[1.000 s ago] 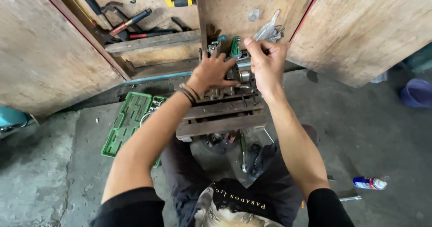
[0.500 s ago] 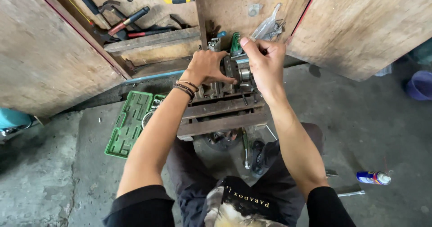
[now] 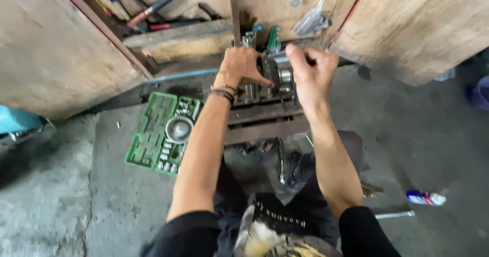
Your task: Repairing a mechanical component by loosening bolts with a wrench and applying lubricant
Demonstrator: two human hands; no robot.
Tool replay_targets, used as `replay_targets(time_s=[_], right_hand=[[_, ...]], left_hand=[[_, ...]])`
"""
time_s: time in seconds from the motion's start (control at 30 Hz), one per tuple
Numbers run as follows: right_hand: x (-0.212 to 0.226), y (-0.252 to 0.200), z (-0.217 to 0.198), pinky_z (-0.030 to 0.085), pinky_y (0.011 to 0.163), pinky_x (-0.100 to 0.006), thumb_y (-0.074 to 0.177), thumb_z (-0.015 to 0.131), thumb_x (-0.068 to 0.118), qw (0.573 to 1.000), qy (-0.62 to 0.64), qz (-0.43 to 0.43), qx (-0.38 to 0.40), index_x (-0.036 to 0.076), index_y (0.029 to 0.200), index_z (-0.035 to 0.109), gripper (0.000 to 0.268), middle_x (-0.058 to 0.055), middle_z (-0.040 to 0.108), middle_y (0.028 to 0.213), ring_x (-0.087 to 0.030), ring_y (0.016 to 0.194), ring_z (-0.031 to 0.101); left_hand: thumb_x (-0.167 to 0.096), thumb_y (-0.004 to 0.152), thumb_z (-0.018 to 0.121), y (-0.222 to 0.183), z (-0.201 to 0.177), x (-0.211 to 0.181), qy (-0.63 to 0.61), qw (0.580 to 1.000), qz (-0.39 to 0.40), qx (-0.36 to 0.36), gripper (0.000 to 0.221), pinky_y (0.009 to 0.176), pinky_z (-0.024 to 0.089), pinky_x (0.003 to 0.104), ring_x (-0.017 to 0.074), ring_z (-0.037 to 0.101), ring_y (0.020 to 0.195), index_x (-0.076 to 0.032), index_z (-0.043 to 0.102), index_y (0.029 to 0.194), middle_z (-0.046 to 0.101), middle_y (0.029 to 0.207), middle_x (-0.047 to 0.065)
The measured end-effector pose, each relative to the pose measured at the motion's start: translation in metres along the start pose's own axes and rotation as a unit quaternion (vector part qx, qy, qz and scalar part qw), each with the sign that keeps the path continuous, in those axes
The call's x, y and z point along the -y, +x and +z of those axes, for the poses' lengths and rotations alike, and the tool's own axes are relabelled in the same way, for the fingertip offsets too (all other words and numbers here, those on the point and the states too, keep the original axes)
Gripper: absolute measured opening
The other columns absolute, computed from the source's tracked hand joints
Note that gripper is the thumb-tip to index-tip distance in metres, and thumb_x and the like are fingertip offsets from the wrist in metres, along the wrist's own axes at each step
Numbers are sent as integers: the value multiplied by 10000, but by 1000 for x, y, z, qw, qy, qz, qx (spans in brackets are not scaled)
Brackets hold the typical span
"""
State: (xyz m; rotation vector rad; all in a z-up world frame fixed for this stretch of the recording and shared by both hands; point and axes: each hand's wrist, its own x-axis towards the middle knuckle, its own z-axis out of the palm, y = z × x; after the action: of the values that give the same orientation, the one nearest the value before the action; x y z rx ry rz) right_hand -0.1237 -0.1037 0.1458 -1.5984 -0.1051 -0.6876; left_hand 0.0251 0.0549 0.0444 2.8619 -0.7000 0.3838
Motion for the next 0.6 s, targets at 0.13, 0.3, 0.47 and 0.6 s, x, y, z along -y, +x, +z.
replay_targets(time_s=[0.13, 0.3, 0.47, 0.6], right_hand=[[-24, -12, -3, 310, 430, -214, 917, 748, 47, 1000, 8, -6, -12, 105, 527, 535, 448, -7, 437, 402, -74, 401, 473], [-38, -22, -9, 305, 427, -195, 912, 742, 20, 999, -4, -46, -22, 95, 525, 549, 439, -13, 444, 397, -56, 405, 439], [-38, -16, -9, 316, 432, -201, 912, 762, 17, 998, 6, -59, -2, 95, 524, 544, 452, -14, 440, 399, -50, 413, 424], [-31, -5, -6, 292, 416, -201, 954, 746, 35, 999, 5, -29, 19, 95, 544, 521, 472, -16, 417, 400, -59, 395, 400]], left_hand=[[-1031, 219, 665, -7, 10, 1, -6, 1000, -6, 12, 1023, 646, 633, 465, 359, 761, 744, -306, 814, 925, 775, 756, 67], [-1031, 214, 679, -7, 10, -4, 15, 1000, 6, -16, 1016, 616, 634, 441, 336, 755, 686, -379, 797, 984, 765, 721, 32], [-1019, 212, 686, -10, 7, -3, 4, 1000, 4, -11, 1044, 631, 631, 438, 343, 751, 705, -379, 791, 1029, 775, 770, 43], [-1049, 223, 662, -11, 5, -2, -20, 1000, -7, -7, 1125, 722, 626, 426, 322, 759, 810, -307, 797, 1058, 781, 876, 44]])
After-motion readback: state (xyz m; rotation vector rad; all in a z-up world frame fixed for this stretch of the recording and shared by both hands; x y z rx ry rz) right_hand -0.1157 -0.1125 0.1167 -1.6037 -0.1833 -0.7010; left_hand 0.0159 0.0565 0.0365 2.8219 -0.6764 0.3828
